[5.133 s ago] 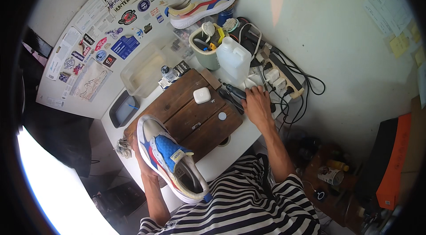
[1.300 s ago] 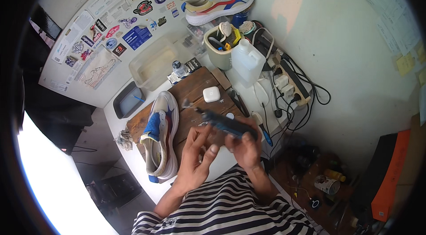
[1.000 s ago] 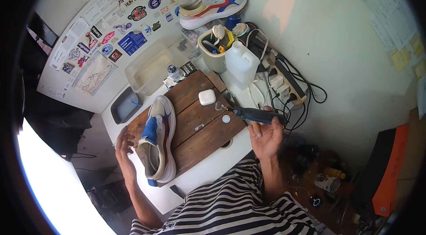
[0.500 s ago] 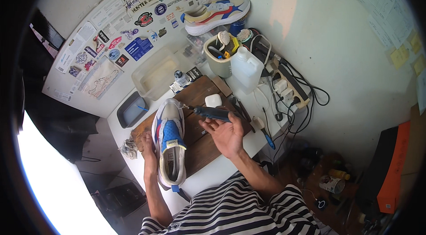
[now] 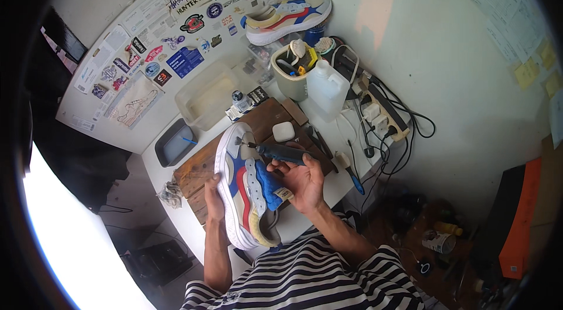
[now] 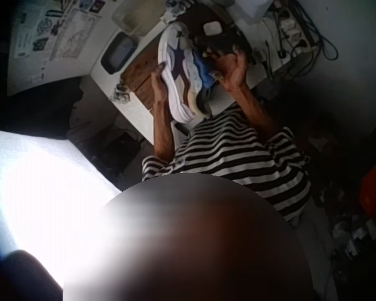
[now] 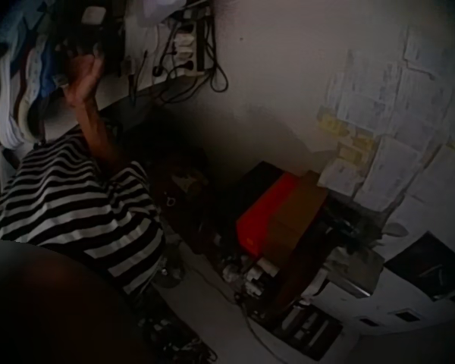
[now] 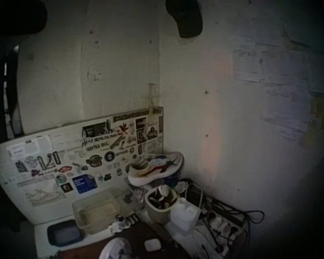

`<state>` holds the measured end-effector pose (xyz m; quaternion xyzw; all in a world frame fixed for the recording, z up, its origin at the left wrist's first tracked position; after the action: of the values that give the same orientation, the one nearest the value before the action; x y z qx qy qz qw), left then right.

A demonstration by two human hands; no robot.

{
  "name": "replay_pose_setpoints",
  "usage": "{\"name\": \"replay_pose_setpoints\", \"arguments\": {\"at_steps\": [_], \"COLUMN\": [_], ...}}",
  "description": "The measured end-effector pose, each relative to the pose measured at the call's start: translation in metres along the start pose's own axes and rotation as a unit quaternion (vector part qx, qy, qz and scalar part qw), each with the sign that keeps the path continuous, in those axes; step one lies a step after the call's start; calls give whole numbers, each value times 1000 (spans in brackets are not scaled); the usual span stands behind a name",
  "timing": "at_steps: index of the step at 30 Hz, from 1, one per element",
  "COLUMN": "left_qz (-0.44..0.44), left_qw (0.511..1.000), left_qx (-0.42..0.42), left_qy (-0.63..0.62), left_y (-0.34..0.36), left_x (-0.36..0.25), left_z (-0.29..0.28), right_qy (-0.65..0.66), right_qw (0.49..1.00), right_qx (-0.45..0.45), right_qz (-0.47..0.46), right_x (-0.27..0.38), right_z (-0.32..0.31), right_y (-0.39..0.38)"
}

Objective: Using a rotary tool to clean or sand the midsole of a sneaker.

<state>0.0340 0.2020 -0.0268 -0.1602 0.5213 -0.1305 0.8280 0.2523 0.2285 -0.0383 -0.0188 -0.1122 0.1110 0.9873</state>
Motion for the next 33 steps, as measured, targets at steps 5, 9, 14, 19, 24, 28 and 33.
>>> {"name": "replay_pose_setpoints", "arguments": {"at_steps": [5, 9, 14, 19, 24, 28, 33], "left_qz": [-8, -53, -118, -124, -137, -141, -110], "left_qw": [996, 995, 990, 975, 977, 983, 992], "left_qx": [0, 10, 78, 157, 144, 111, 69], "left_qy": [-84, -88, -26, 93, 82, 41, -8], "left_y": [-1, -3, -3, -5, -5, -3, -6], "left_x": [3, 5, 20, 16, 24, 31, 29], "left_z": [35, 51, 64, 90, 89, 87, 89], "right_qy": [-101, -341, -367, -241, -249, -281, -278], "right_qw": [985, 918, 906, 946, 945, 940, 945], "right_qx": [87, 115, 124, 61, 19, 21, 8], "right_qz": [-109, -165, -171, -209, -209, -191, -171], "right_x": [52, 90, 102, 106, 92, 91, 88], "right_z": [31, 47, 43, 20, 2, -10, -16], "right_y": [-1, -4, -11, -23, -31, -35, -32]}}
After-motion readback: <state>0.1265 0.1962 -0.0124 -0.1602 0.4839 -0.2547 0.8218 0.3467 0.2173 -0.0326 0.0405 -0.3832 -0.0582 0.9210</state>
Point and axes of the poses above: each hand's wrist, its own y-axis towards the middle knuckle, its own z-axis out of the palm, x = y × z, the point moved 3 cm from there along y, towards the middle knuckle, and after that the axes turned 5 degrees about y, right-handed, at the moved point
